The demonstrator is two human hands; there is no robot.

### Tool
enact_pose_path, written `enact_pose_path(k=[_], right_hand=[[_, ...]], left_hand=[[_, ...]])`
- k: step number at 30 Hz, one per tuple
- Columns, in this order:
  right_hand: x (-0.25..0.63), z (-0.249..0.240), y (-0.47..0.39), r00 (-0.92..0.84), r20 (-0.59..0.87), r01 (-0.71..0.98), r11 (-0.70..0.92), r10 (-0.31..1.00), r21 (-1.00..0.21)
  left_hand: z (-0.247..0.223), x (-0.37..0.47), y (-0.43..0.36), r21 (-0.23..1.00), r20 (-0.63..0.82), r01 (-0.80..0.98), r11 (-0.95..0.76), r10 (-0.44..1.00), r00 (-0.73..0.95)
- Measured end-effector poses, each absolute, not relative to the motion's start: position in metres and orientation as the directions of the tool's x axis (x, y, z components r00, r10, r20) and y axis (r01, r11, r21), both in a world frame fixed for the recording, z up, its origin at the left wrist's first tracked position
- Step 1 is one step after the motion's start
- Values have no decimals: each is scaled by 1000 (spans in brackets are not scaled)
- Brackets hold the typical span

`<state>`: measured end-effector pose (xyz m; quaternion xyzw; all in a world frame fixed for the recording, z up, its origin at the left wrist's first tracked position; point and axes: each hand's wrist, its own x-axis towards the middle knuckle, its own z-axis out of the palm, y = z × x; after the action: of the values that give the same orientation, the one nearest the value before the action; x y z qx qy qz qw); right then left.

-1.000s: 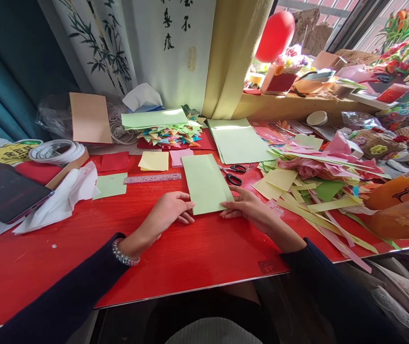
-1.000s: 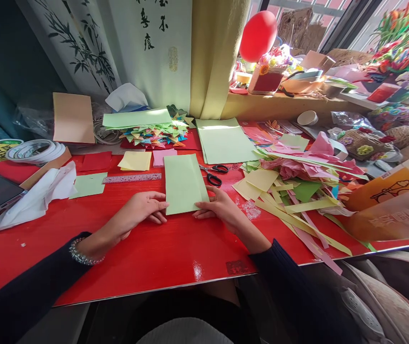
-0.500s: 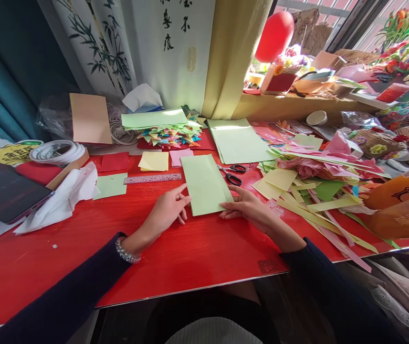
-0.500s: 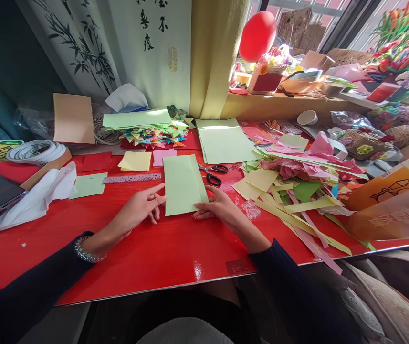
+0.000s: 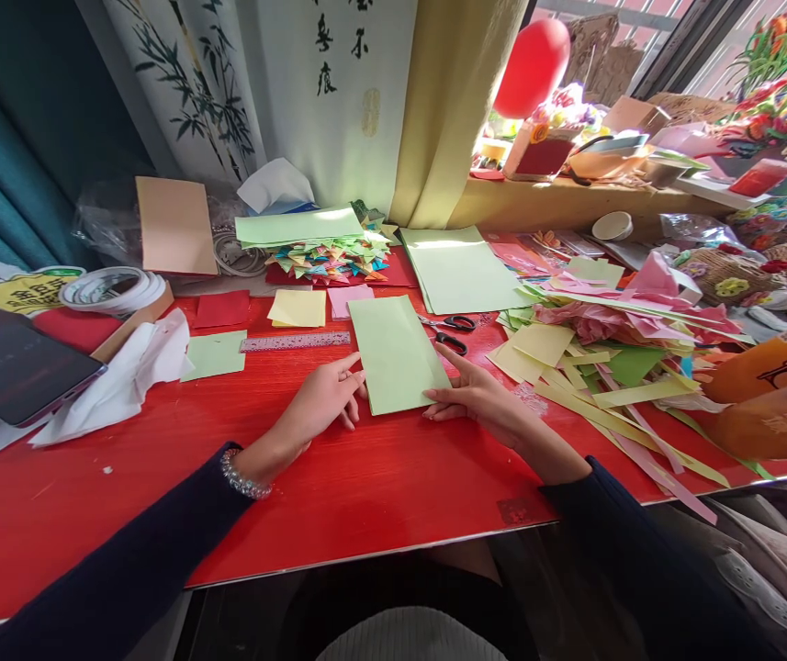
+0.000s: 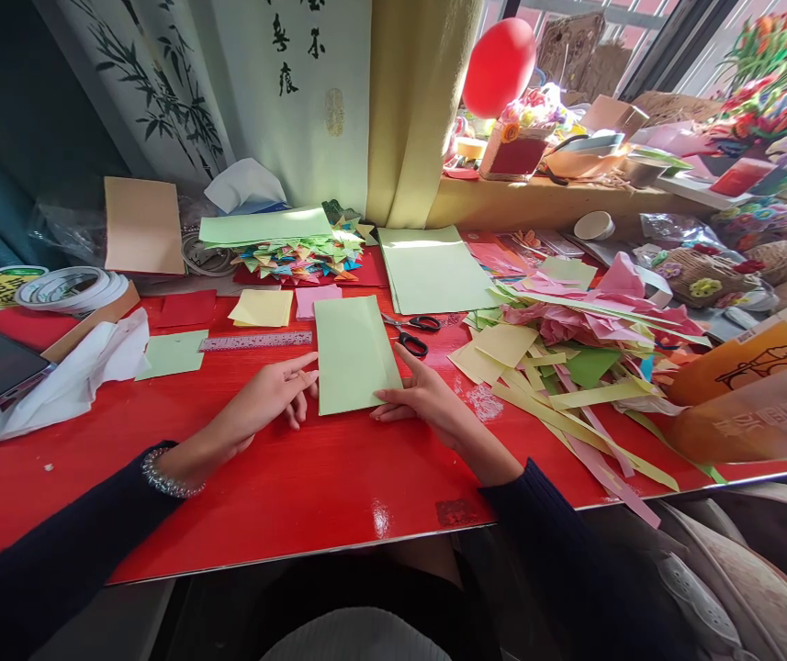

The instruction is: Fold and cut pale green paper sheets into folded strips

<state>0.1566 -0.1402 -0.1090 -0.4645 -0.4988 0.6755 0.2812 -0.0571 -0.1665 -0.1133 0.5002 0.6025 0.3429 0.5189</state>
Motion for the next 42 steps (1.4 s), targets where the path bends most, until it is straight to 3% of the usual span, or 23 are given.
enact_pose_path(k=[20,37,42], right_hand=[[160,-115,-136,-490,-319,52,-339,811,-940],[159,-116,-137,-456,-335,65,-344,824,-937],[159,-117,-136,-464,-328,49,-345,823,-937]], left_hand=[[-110,-56,-166,926,-284,277,258,957,60],[-114,-58,-164,925,-306,247,289,951,35],[-117,-61,-164,934,-317,207,293,943,97]])
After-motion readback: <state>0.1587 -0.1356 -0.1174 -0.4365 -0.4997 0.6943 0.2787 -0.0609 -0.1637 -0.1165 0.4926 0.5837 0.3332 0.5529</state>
